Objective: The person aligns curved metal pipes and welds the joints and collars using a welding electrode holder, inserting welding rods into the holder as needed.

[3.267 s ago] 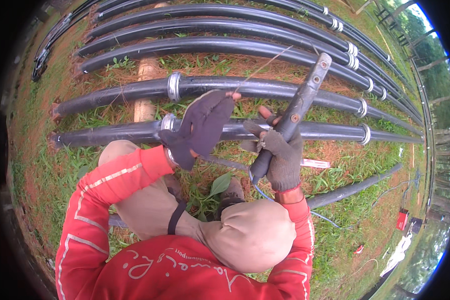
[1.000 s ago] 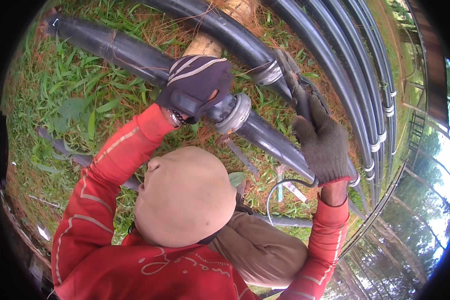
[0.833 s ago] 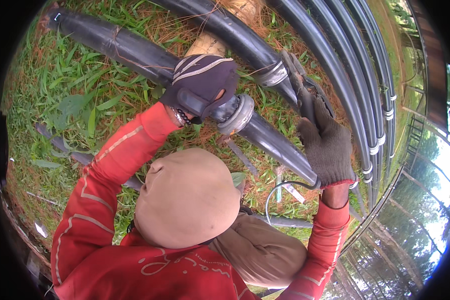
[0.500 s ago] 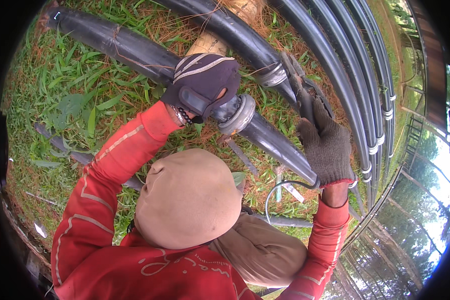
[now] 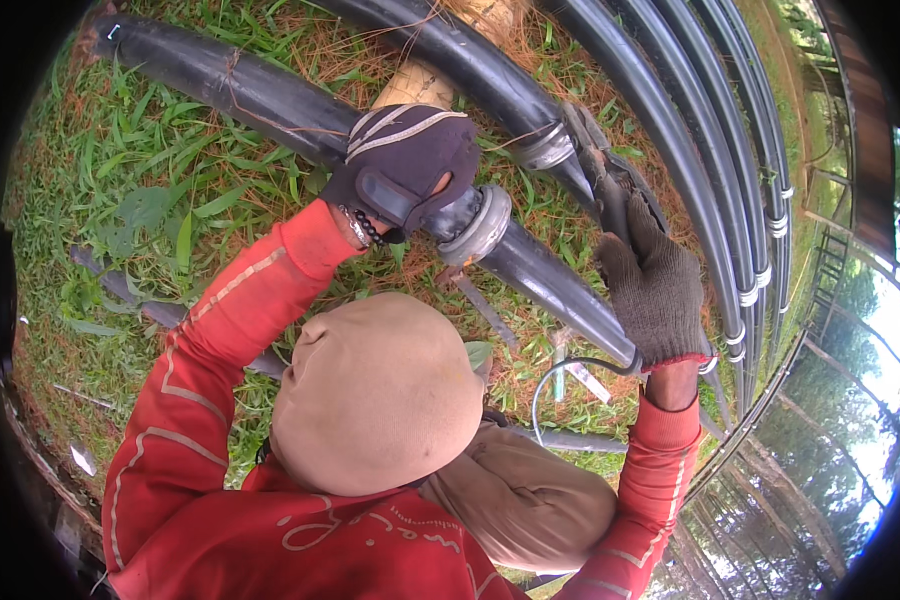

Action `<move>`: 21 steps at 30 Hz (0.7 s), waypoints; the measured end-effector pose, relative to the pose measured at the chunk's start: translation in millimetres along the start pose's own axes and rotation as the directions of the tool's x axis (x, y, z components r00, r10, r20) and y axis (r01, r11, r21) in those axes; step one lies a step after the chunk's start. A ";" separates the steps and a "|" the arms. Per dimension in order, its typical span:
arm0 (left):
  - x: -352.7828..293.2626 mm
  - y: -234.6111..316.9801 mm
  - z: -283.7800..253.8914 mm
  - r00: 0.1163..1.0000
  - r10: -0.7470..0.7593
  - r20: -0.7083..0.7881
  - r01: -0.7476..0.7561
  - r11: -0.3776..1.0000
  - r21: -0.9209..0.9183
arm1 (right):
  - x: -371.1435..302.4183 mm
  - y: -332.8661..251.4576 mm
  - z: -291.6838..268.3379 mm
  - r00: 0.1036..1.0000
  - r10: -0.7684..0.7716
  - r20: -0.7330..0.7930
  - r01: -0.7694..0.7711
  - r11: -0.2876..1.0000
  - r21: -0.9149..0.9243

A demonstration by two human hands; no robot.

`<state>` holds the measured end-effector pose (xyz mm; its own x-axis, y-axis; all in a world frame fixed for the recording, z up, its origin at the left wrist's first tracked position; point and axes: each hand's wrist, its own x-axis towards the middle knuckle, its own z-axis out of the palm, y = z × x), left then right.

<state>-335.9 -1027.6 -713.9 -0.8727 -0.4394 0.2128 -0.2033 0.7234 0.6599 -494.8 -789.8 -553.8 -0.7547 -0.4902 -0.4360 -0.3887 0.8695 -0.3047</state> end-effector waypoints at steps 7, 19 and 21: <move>-0.5 -5.2 -2.6 0.985 0.163 -0.049 -0.163 0.987 0.010 | -0.8 4.1 2.0 0.997 -0.048 -0.064 0.050 0.998 0.025; -4.8 -11.4 1.1 0.972 0.199 -0.122 -0.202 0.979 -0.020 | -5.9 4.6 2.2 0.992 -0.087 -0.096 0.095 0.992 0.080; -3.8 -8.9 -2.1 0.980 0.180 -0.082 -0.182 0.983 -0.019 | -7.1 -2.6 -5.3 0.994 -0.064 -0.088 0.068 0.997 0.043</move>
<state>-329.9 -1033.5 -719.1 -0.8558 -0.3440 0.3863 -0.0322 0.7808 0.6240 -491.3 -788.3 -545.4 -0.7720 -0.5373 -0.3398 -0.4159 0.8311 -0.3691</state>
